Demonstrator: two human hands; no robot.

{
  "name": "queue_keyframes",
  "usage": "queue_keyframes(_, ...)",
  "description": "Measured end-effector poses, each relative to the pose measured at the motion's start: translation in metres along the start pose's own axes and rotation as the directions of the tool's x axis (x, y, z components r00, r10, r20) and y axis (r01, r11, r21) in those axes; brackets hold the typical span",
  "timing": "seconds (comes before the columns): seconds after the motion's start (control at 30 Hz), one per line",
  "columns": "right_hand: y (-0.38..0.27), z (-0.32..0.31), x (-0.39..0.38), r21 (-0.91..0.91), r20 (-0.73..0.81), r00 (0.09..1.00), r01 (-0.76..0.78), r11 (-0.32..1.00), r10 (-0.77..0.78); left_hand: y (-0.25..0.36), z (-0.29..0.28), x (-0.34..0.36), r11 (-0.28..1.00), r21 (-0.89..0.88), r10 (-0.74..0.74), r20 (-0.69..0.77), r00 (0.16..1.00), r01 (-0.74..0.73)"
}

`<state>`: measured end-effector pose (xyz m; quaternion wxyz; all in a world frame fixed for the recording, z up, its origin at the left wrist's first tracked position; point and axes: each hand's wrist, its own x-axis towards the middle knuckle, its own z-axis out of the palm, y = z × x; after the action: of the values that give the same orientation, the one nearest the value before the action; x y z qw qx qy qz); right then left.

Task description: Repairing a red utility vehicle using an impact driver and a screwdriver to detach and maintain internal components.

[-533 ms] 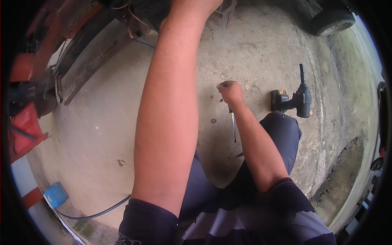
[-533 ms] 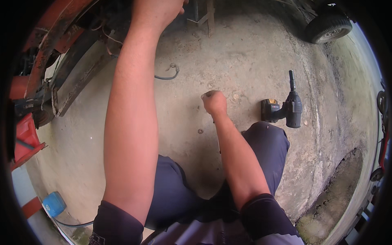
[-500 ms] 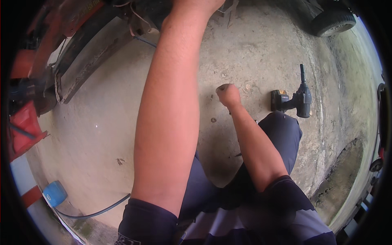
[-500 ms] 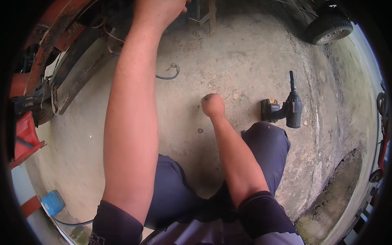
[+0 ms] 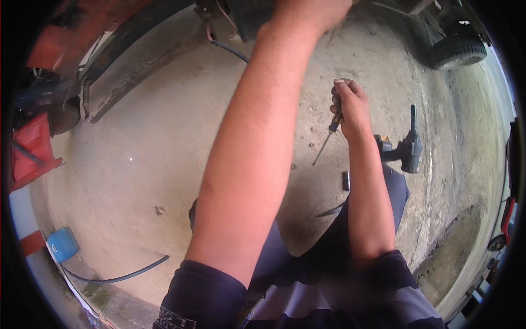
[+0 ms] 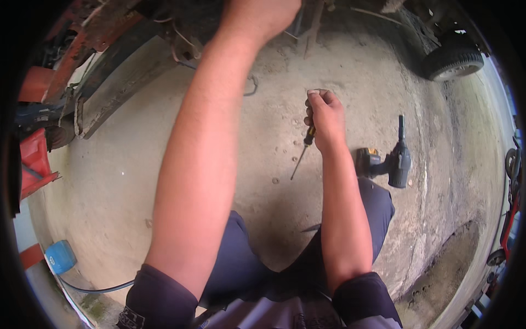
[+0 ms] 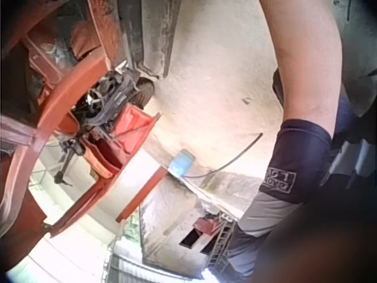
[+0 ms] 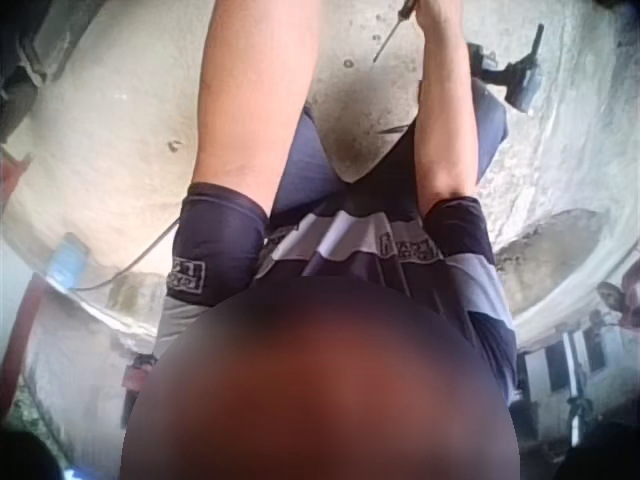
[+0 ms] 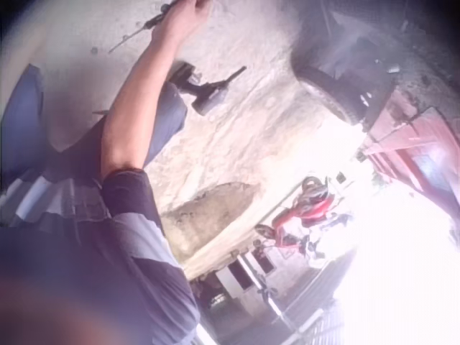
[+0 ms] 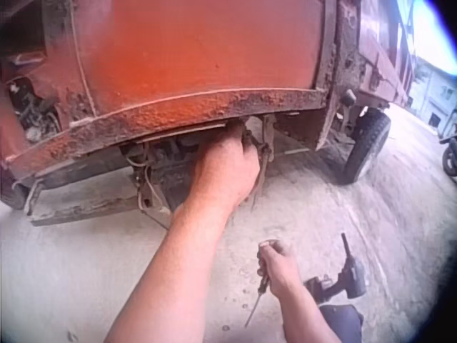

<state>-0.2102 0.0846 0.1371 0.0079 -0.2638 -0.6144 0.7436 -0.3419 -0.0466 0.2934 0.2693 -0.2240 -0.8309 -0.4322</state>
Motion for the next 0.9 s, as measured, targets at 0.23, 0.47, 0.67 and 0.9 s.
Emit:
queue_keyframes(0.23,-0.130,0.085,0.008,0.080,0.114,0.882,0.451,0.889,-0.457,0.005,-0.009,-0.005,0.994,-0.086,-0.075,-0.029,0.997,0.072)
queue_keyframes(0.47,-0.127,0.098,0.069,-0.081,0.065,0.760,0.650,0.756,-0.647,0.004,-0.030,-0.022,0.982,-0.147,-0.115,0.027,0.993,0.118)
queue_keyframes(0.67,-0.129,0.112,0.057,-0.226,-0.017,0.702,0.691,0.687,-0.712,0.000,-0.053,-0.077,0.894,-0.018,-0.446,-0.124,0.886,0.447)
queue_keyframes(0.9,-0.108,0.092,0.049,-0.193,0.122,0.648,0.759,0.622,-0.752,-0.035,-0.037,-0.058,0.733,-0.106,-0.680,-0.067,0.730,0.673)
